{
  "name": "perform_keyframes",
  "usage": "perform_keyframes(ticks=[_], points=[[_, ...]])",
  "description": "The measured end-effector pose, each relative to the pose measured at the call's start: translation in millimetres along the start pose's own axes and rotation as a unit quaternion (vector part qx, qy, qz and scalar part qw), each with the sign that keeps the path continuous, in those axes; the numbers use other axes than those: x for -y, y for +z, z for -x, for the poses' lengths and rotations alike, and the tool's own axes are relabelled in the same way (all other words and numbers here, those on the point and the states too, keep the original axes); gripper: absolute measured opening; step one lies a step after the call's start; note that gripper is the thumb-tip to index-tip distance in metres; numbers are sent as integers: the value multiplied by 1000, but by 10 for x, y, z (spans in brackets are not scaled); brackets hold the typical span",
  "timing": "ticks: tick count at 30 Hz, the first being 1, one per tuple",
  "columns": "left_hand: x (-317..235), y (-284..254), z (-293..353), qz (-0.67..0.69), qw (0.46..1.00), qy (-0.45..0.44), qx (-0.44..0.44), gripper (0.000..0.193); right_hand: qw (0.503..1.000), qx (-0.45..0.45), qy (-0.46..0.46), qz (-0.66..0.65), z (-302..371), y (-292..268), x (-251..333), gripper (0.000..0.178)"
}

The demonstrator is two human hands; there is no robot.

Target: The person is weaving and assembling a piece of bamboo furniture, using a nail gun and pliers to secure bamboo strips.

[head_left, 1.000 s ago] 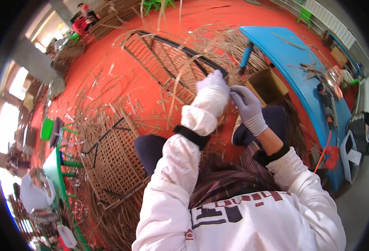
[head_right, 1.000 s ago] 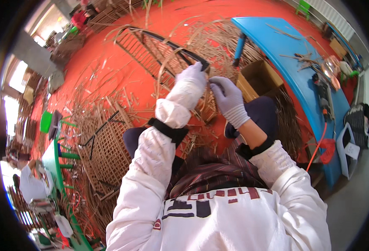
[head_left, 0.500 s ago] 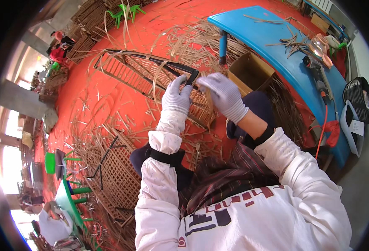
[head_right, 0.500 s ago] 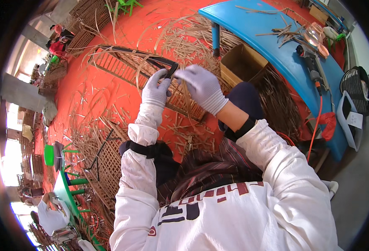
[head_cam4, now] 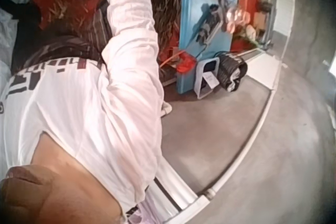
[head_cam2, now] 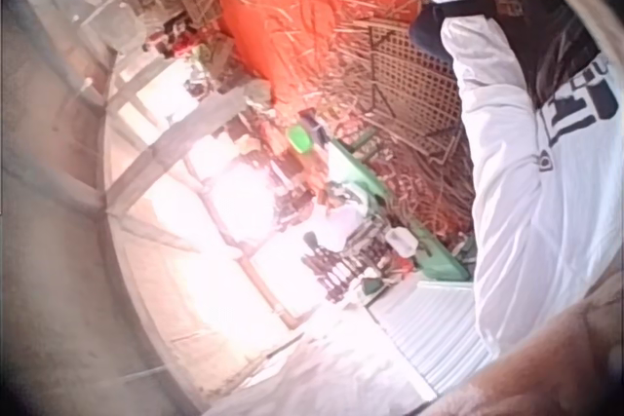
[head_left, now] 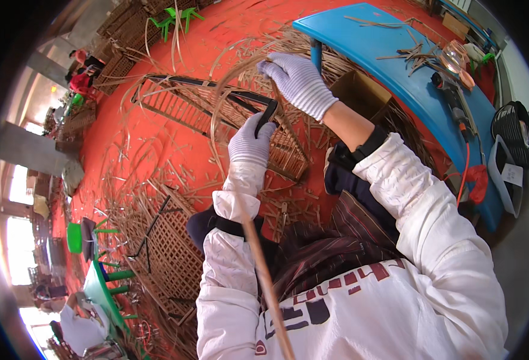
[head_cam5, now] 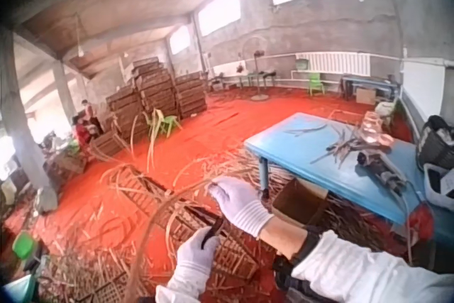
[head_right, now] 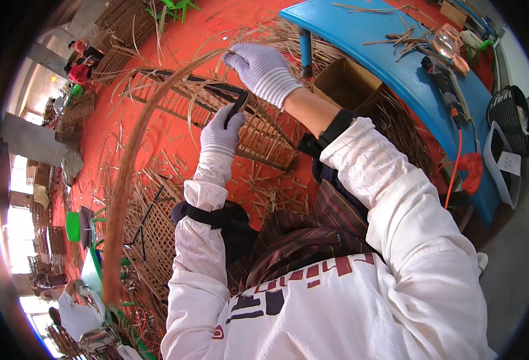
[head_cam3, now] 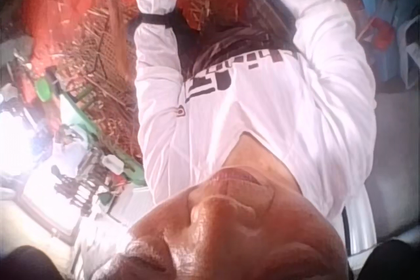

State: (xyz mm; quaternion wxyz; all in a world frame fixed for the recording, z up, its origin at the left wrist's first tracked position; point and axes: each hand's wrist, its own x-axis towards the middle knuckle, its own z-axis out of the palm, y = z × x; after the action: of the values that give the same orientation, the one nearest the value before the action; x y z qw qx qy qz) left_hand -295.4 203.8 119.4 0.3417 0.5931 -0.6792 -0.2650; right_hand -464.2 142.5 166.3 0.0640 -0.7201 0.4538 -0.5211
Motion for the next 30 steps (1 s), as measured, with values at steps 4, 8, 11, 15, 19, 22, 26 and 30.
perform_keyframes(ticks=[4,8,11,15,19,22,26,30], points=[[-109,-64,39,-24,999,-11,37,43,982,55,101,-148,-6,43,97,32],[171,-105,-77,24,999,14,47,51,988,115,83,-60,-17,-72,238,31],[240,-427,-118,54,993,51,92,52,983,109,60,-135,-42,-83,263,31],[443,-825,-40,62,989,41,129,53,979,134,-9,-156,23,30,463,36],[396,-1022,304,-173,976,62,119,41,976,196,-54,-74,187,260,768,34],[320,-814,556,-400,908,119,25,37,978,142,-87,-123,292,453,865,32],[186,-525,602,-432,893,60,-108,40,971,172,-53,-160,283,664,1032,33],[515,-484,587,-413,882,87,-209,36,908,323,46,-263,245,536,1156,36]])
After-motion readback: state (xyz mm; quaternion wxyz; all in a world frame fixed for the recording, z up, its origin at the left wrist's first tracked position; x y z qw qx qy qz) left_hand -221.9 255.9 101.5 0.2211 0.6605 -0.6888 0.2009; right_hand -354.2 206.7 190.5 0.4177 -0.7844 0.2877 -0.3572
